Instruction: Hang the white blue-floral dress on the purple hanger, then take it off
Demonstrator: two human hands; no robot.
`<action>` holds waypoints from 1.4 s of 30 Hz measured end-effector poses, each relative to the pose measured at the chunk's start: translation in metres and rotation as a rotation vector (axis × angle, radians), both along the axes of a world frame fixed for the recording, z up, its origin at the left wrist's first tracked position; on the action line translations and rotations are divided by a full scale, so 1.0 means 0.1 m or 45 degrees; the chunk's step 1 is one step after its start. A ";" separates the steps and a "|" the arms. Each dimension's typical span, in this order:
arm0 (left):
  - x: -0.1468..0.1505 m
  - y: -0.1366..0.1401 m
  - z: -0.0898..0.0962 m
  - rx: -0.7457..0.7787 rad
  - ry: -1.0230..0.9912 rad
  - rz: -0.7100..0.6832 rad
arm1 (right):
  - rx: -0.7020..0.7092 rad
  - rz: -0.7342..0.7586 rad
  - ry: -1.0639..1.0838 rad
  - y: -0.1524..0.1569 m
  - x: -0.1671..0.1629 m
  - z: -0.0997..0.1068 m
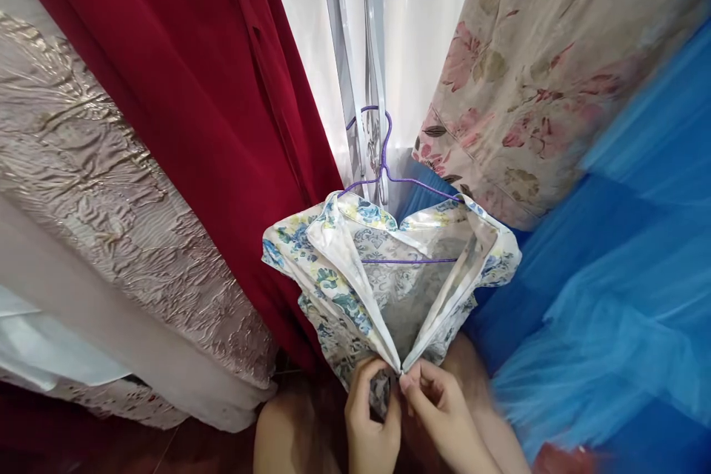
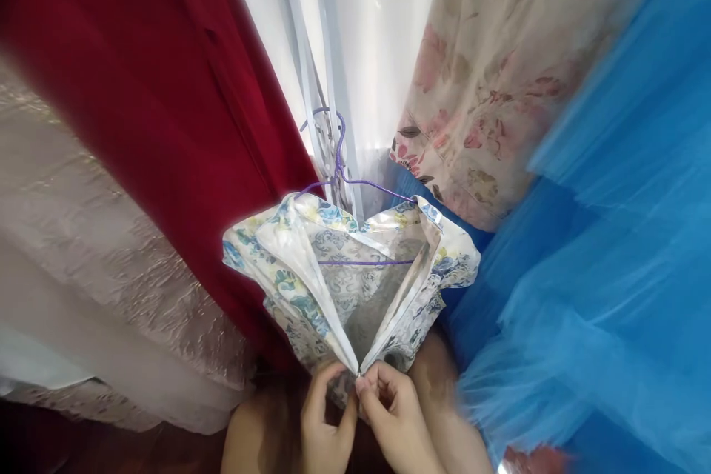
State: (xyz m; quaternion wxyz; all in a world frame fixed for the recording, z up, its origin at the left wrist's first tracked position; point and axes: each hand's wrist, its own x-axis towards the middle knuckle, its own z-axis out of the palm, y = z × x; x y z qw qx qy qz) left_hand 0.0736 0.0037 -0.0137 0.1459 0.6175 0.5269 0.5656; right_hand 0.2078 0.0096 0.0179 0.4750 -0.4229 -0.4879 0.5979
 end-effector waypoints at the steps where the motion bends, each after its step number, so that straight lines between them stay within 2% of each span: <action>1: 0.07 -0.01 0.02 -0.023 -0.030 -0.028 | 0.007 0.008 -0.008 0.01 0.01 0.01; 7: 0.25 0.02 0.03 -0.100 -0.083 -0.025 | -0.069 -0.002 -0.006 -0.01 0.09 0.03; 13: 0.30 0.05 -0.05 0.026 -0.125 0.047 | -0.069 -0.009 -0.001 -0.05 0.09 0.06; 16: 0.29 0.05 0.04 0.069 -0.135 0.007 | -0.082 0.008 -0.021 -0.05 0.09 0.09; 22: 0.23 0.02 0.25 0.024 -0.125 -0.145 | -0.158 -0.064 0.110 -0.02 0.03 0.25; 26: 0.22 -0.02 0.29 -0.012 -0.131 -0.195 | -0.109 -0.107 0.119 0.12 0.02 0.57; 33: 0.25 -0.01 0.31 0.005 -0.075 -0.180 | 0.181 -0.172 0.027 0.74 0.07 1.50; 36: 0.29 0.04 0.24 0.019 -0.047 -0.176 | 0.274 -0.199 0.050 0.98 0.06 1.83; 39: 0.37 0.05 0.07 0.031 -0.055 -0.195 | 0.351 -0.284 0.107 1.10 0.03 2.04; 42: 0.40 0.03 -0.09 -0.001 -0.131 -0.196 | 0.407 -0.304 0.104 1.14 0.00 2.11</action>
